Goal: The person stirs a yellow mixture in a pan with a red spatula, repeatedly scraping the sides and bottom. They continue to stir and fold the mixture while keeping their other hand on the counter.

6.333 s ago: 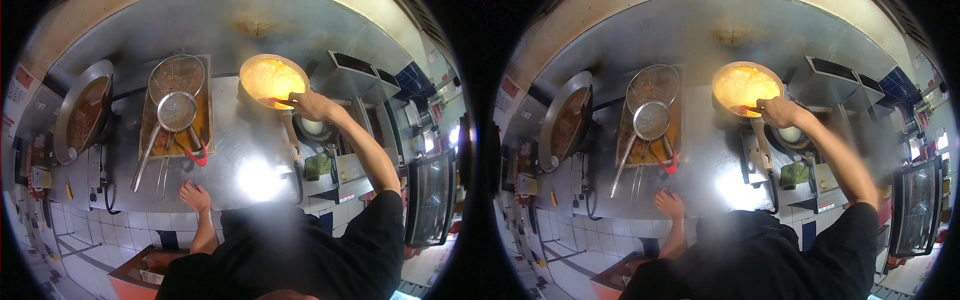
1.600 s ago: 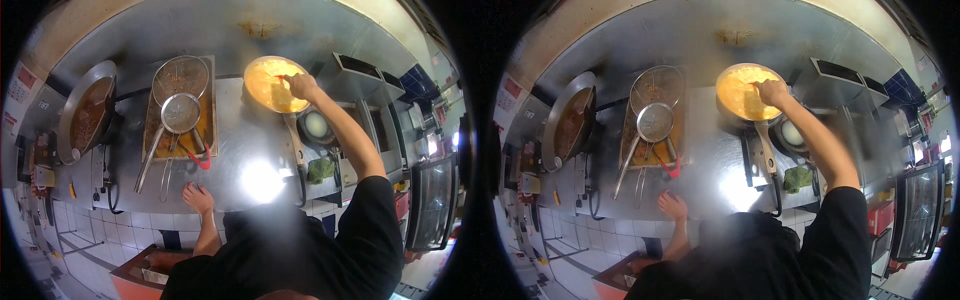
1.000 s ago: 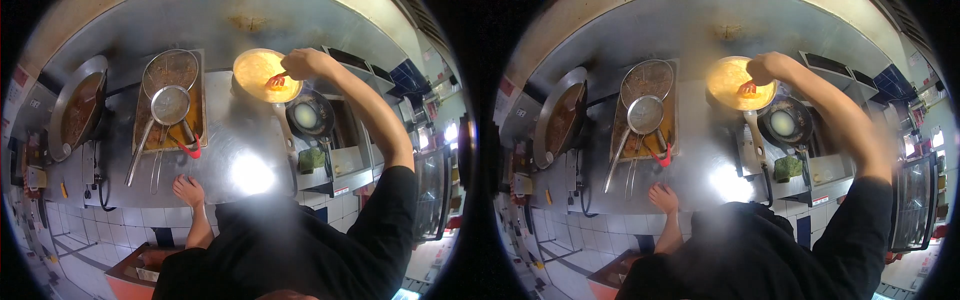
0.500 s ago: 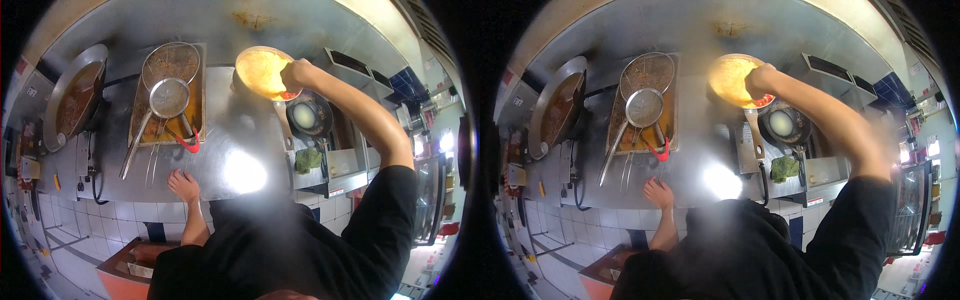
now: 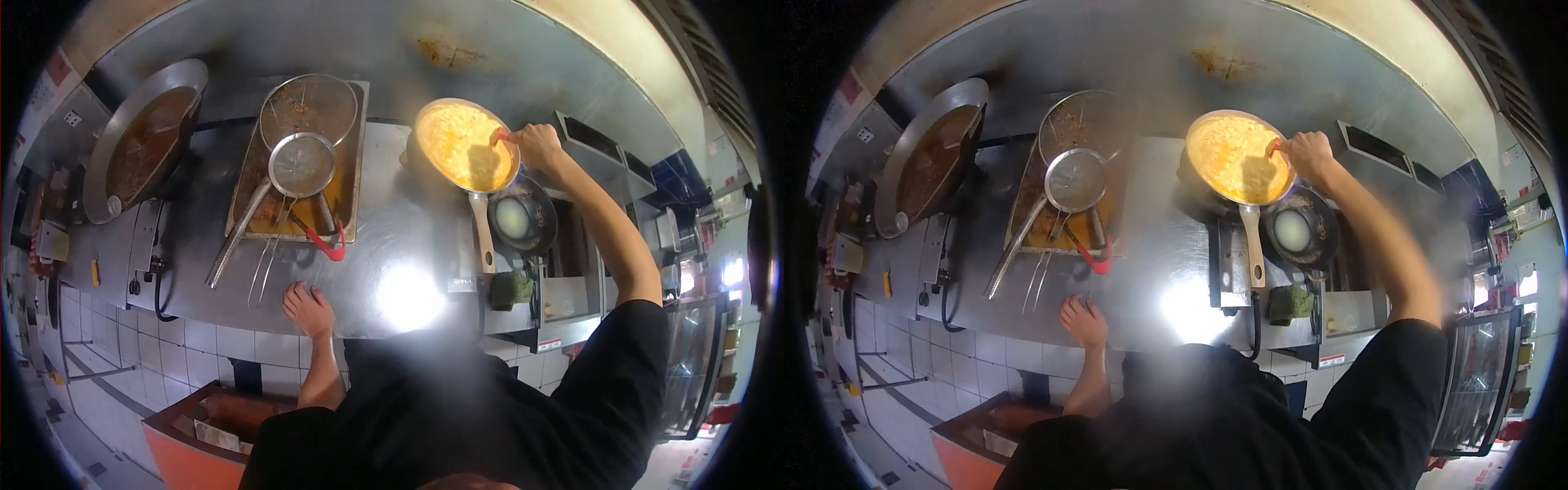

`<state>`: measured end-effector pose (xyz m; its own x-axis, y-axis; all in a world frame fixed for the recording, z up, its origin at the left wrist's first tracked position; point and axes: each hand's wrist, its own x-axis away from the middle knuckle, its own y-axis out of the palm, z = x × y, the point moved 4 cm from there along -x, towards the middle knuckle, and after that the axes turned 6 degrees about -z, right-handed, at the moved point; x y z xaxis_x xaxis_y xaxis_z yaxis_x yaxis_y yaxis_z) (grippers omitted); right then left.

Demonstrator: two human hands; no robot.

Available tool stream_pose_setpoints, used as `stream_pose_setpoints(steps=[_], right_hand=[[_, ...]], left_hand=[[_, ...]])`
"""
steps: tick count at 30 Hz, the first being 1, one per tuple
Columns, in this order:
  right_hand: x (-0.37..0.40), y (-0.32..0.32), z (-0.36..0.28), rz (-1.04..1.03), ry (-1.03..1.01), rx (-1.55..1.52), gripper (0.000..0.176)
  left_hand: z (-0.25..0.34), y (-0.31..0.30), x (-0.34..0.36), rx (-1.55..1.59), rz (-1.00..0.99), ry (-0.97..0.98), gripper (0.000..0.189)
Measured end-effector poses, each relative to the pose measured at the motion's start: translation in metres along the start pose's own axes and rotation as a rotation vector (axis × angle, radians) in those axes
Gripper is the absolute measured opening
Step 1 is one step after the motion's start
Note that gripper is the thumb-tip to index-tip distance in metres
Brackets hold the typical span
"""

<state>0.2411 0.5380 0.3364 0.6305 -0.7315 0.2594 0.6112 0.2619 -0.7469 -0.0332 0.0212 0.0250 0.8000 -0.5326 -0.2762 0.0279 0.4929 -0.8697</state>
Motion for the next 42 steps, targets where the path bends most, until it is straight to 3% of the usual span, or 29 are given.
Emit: stream_pose_setpoints(steps=[5, 15, 16, 17, 20, 22, 25, 29, 34, 37, 42], right_hand=[[-0.017, -0.011, 0.010, 0.171, -0.049, 0.012, 0.021], [-0.052, -0.040, 0.002, 0.264, -0.186, 0.263, 0.017], [-0.056, -0.043, -0.004, 0.208, -0.243, 0.342, 0.028], [-0.057, -0.044, -0.010, 0.150, -0.297, 0.420, 0.058], [-0.038, -0.056, -0.029, 0.328, -0.379, 0.272, 0.056], [-0.025, -0.058, -0.034, 0.284, -0.375, 0.256, 0.055], [-0.008, -0.054, -0.033, 0.383, -0.358, 0.115, 0.060], [0.019, -0.063, -0.014, 0.212, -0.189, -0.021, 0.064], [0.055, -0.082, 0.006, 0.160, -0.106, -0.144, 0.052], [0.061, -0.078, 0.019, 0.020, -0.084, -0.164, 0.030], [0.083, -0.091, 0.027, -0.093, -0.067, -0.151, 0.022]], left_hand=[[0.001, -0.004, -0.002, 0.021, -0.023, -0.003, 0.032], [0.000, -0.002, -0.002, 0.014, -0.013, -0.005, 0.033], [0.000, -0.003, -0.002, 0.015, -0.018, -0.011, 0.033], [0.001, -0.004, -0.002, 0.016, -0.023, -0.015, 0.033], [0.003, -0.005, -0.003, 0.022, -0.033, -0.019, 0.033], [0.004, -0.006, -0.003, 0.027, -0.035, -0.020, 0.033], [0.002, -0.003, -0.003, 0.024, -0.016, -0.013, 0.033], [0.001, -0.002, -0.001, 0.032, -0.021, -0.012, 0.033], [0.001, -0.001, 0.001, 0.014, -0.029, -0.006, 0.033], [0.000, -0.001, 0.003, 0.008, -0.032, -0.013, 0.033], [0.000, 0.003, 0.001, 0.037, -0.031, -0.005, 0.033]])
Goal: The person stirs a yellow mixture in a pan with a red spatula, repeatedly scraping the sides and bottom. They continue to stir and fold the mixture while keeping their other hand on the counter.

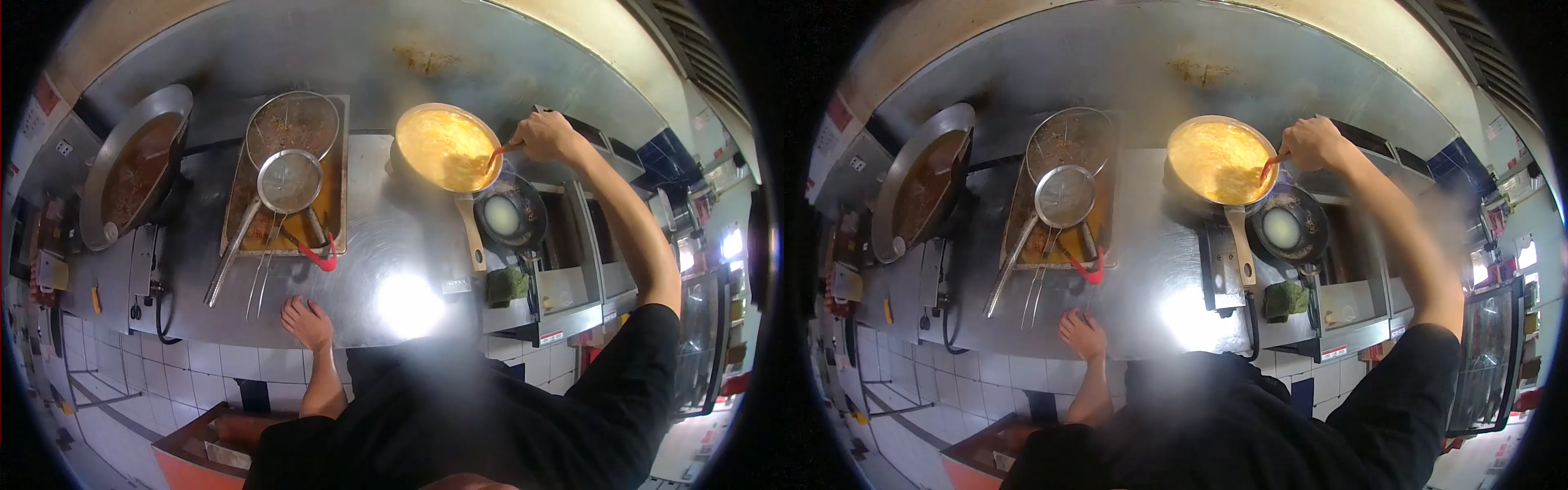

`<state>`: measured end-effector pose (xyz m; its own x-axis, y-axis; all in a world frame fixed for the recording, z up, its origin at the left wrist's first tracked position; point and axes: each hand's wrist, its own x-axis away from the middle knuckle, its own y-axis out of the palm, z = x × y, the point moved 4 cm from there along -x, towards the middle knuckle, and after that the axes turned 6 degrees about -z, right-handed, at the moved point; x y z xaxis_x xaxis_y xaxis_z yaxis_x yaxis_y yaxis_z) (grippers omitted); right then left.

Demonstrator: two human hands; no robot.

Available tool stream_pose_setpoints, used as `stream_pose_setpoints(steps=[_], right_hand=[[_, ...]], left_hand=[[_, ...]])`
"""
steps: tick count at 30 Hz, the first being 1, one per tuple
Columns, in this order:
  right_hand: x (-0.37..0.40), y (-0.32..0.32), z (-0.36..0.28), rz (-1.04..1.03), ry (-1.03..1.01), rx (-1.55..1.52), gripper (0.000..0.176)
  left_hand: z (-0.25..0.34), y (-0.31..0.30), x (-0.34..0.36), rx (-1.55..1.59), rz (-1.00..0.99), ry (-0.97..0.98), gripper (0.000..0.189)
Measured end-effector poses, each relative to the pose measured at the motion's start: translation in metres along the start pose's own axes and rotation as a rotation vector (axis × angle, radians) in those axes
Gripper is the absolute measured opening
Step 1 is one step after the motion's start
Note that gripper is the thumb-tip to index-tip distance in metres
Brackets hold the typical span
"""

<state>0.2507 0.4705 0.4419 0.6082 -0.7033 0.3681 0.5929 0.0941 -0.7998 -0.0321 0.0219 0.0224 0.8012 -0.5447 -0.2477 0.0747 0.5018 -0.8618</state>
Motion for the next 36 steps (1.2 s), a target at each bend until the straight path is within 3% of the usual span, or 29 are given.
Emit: stream_pose_setpoints(steps=[5, 12, 18, 21, 24, 25, 26, 29, 32, 34, 36], right_hand=[[0.012, -0.002, -0.004, -0.087, -0.035, -0.022, 0.024], [0.001, 0.016, -0.017, -0.301, -0.193, -0.378, 0.041], [-0.032, 0.060, -0.028, -0.019, -0.373, -0.617, 0.042], [-0.017, 0.037, -0.060, -0.265, -0.101, -0.936, 0.045], [-0.042, 0.052, -0.071, -0.175, -0.032, -1.015, 0.052], [-0.083, 0.095, -0.066, -0.019, -0.142, -1.054, 0.049], [-0.092, 0.097, -0.068, -0.020, -0.148, -1.056, 0.049], [-0.093, 0.081, -0.085, -0.162, 0.095, -1.462, 0.046], [-0.103, 0.080, -0.096, -0.094, 0.209, -1.559, 0.044], [-0.117, 0.089, -0.093, -0.048, 0.236, -1.446, 0.044], [-0.135, 0.100, -0.085, 0.193, 0.206, -0.999, 0.045]], left_hand=[[-0.003, 0.003, 0.001, -0.024, -0.006, -0.020, 0.034], [-0.003, 0.001, 0.002, -0.043, -0.013, -0.025, 0.033], [-0.004, 0.003, 0.001, -0.039, 0.003, -0.026, 0.034], [-0.003, 0.002, 0.000, -0.026, 0.003, -0.016, 0.033], [-0.004, 0.002, 0.002, -0.020, 0.009, -0.011, 0.034], [-0.002, 0.001, 0.001, -0.026, 0.013, -0.006, 0.034], [-0.001, 0.000, 0.000, -0.033, 0.018, -0.002, 0.034], [-0.001, 0.000, -0.001, -0.023, -0.008, -0.016, 0.035], [0.002, -0.002, -0.001, -0.031, 0.001, -0.015, 0.035], [0.001, 0.000, -0.001, -0.031, 0.000, -0.010, 0.035], [0.001, 0.000, -0.001, -0.033, -0.006, 0.000, 0.035]])
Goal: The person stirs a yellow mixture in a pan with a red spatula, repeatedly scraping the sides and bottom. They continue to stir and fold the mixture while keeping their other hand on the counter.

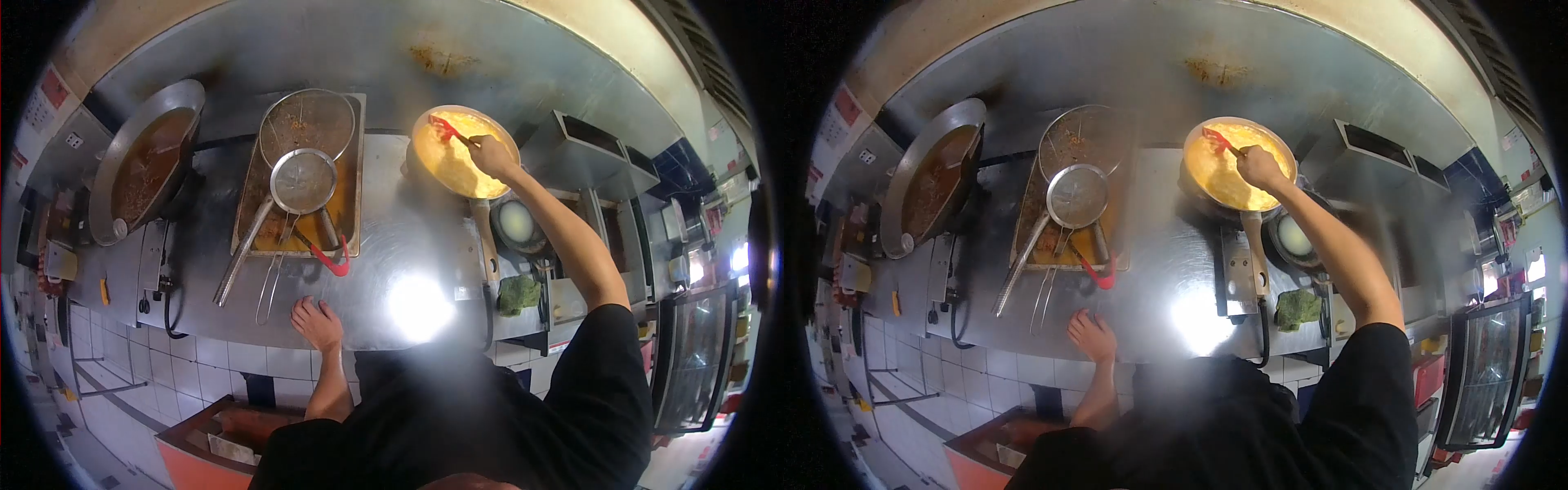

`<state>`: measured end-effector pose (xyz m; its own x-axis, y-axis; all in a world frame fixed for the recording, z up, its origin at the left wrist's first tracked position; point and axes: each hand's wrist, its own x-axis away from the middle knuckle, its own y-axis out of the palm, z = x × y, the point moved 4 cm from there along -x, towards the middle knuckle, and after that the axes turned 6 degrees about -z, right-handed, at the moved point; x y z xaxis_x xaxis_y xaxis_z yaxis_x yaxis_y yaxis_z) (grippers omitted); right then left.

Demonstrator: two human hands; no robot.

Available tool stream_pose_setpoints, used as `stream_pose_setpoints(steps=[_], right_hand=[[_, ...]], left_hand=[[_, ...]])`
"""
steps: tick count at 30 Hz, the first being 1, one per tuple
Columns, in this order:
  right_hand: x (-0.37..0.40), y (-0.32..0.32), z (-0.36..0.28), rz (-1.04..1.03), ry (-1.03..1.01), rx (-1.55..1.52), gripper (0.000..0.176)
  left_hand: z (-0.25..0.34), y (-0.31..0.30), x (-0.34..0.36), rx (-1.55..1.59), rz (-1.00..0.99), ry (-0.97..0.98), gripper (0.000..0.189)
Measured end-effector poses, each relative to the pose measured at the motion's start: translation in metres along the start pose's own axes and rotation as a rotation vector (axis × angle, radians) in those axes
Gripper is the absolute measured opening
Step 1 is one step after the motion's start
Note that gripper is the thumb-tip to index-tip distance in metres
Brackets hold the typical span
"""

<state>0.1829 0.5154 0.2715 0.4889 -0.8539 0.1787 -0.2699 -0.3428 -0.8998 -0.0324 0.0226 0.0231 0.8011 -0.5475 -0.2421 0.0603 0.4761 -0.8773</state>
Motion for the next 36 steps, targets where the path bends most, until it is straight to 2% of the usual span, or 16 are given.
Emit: stream_pose_setpoints(steps=[1, 2, 4, 5, 6, 8, 12, 16, 25, 29, 32, 36], right_hand=[[-0.006, 0.002, 0.002, 0.113, -0.094, 0.188, 0.047], [-0.009, 0.006, 0.013, 0.110, -0.089, 0.185, 0.047], [0.014, -0.007, -0.009, 0.070, -0.054, 0.427, 0.044], [0.011, -0.003, -0.002, 0.136, -0.104, 0.534, 0.048], [0.008, -0.007, 0.002, 0.133, -0.100, 0.531, 0.048], [0.006, -0.007, 0.008, 0.024, -0.150, 0.661, 0.036], [0.022, -0.026, 0.016, -0.036, -0.199, 0.634, 0.032], [0.054, -0.046, 0.005, -0.155, -0.118, 0.649, 0.035], [0.105, -0.087, -0.018, -0.329, -0.157, 0.593, 0.041], [0.129, -0.116, -0.038, -0.219, -0.237, 0.568, 0.034], [0.139, -0.134, -0.055, -0.236, -0.168, 0.580, 0.039], [0.151, -0.132, -0.060, -0.241, -0.250, 0.586, 0.033]], left_hand=[[0.001, -0.001, 0.000, -0.003, 0.007, 0.002, 0.034], [0.002, -0.001, 0.000, -0.006, 0.015, 0.004, 0.034], [0.002, -0.001, 0.000, -0.010, 0.011, 0.003, 0.034], [0.001, 0.000, 0.000, -0.009, 0.010, 0.000, 0.033], [0.001, 0.001, 0.000, -0.012, 0.006, 0.003, 0.033], [-0.002, 0.003, 0.001, 0.000, -0.010, -0.010, 0.033], [-0.001, 0.004, 0.002, -0.009, -0.002, -0.005, 0.033], [0.000, 0.000, 0.002, 0.014, 0.003, -0.016, 0.034], [-0.002, 0.002, 0.002, 0.022, -0.002, -0.007, 0.033], [-0.004, 0.004, 0.002, 0.010, 0.006, -0.013, 0.033], [-0.006, 0.006, 0.003, 0.019, -0.003, -0.016, 0.033], [-0.002, 0.001, 0.002, 0.019, 0.007, 0.002, 0.033]])
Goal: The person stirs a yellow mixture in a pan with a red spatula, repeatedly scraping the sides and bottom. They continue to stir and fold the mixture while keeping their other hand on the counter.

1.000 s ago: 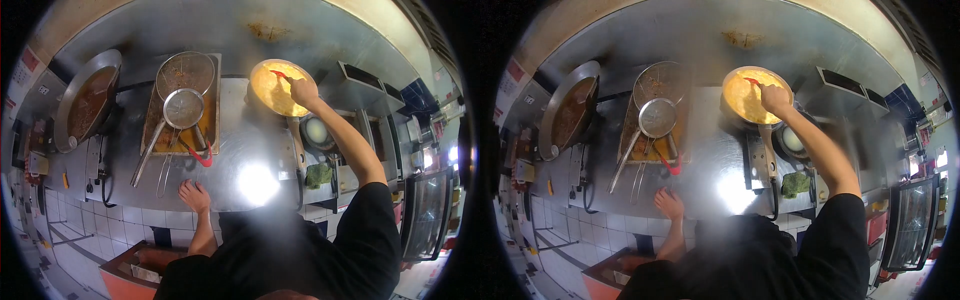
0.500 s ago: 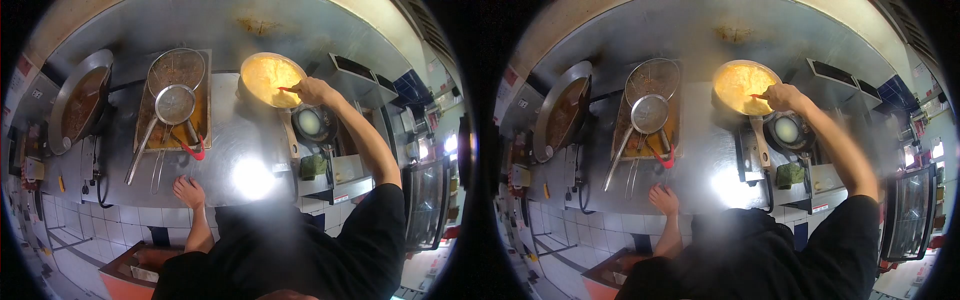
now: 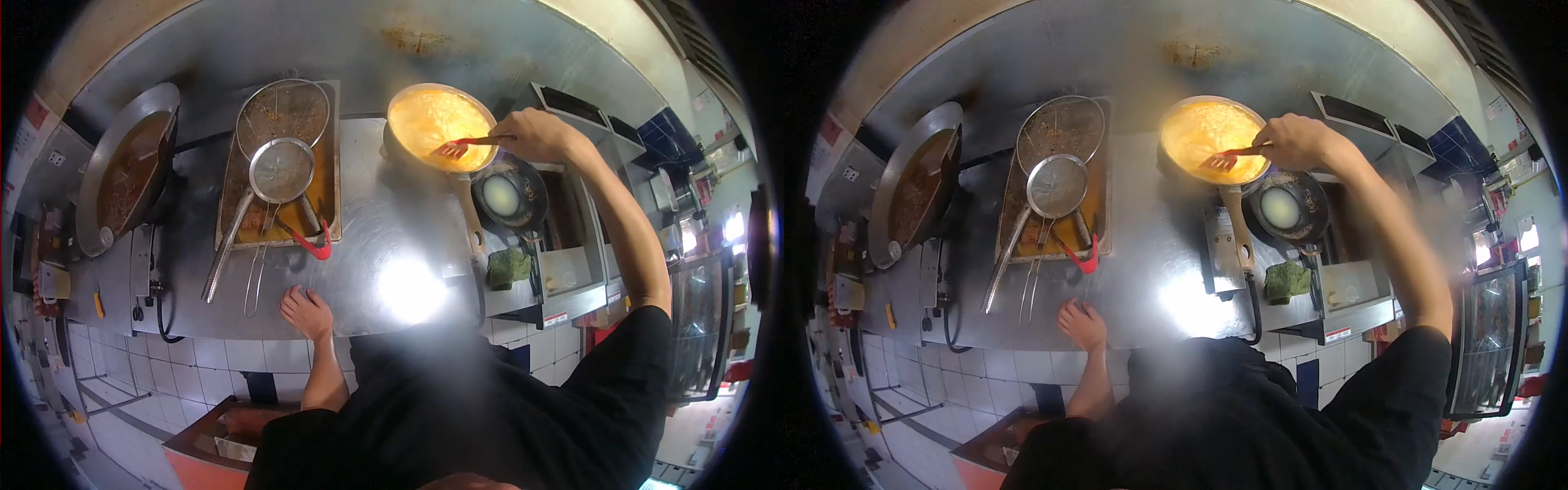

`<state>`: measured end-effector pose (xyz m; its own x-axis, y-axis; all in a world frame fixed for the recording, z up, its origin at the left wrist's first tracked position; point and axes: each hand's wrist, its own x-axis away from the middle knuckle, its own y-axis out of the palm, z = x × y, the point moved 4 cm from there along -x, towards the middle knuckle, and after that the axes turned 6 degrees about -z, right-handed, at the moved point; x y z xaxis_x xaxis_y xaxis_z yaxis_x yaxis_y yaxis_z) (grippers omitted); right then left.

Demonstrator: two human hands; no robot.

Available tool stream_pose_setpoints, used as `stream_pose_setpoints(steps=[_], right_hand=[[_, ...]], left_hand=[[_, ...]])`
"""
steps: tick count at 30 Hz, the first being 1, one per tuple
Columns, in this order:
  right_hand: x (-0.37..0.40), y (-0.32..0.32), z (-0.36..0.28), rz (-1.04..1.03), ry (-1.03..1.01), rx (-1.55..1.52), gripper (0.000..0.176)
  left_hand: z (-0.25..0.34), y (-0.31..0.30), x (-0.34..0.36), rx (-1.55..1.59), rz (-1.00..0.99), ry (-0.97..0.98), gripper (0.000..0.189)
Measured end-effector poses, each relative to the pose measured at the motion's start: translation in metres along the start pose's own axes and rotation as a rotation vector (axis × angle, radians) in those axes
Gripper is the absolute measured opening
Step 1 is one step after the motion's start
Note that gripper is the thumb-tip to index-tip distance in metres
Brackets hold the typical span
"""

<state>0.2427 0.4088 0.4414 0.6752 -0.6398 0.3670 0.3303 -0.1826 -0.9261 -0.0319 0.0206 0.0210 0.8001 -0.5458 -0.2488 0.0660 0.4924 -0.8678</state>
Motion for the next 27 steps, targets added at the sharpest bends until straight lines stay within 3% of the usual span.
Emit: stream_pose_setpoints(steps=[7, 12, 22, 27], right_hand=[[-0.030, 0.050, -0.017, -0.168, 0.099, -0.024, 0.040], [-0.063, 0.064, -0.022, 0.028, 0.060, -0.034, 0.039], [-0.126, 0.052, -0.022, 0.118, 0.033, 0.064, 0.031], [-0.165, 0.078, 0.006, 0.207, 0.078, 0.125, 0.029]], left_hand=[[-0.001, 0.002, 0.000, -0.017, 0.003, -0.012, 0.033], [0.001, 0.000, -0.001, -0.025, -0.018, -0.032, 0.034], [0.002, 0.000, -0.002, -0.025, -0.010, -0.012, 0.035], [-0.002, 0.005, -0.001, -0.030, 0.010, -0.005, 0.035]])
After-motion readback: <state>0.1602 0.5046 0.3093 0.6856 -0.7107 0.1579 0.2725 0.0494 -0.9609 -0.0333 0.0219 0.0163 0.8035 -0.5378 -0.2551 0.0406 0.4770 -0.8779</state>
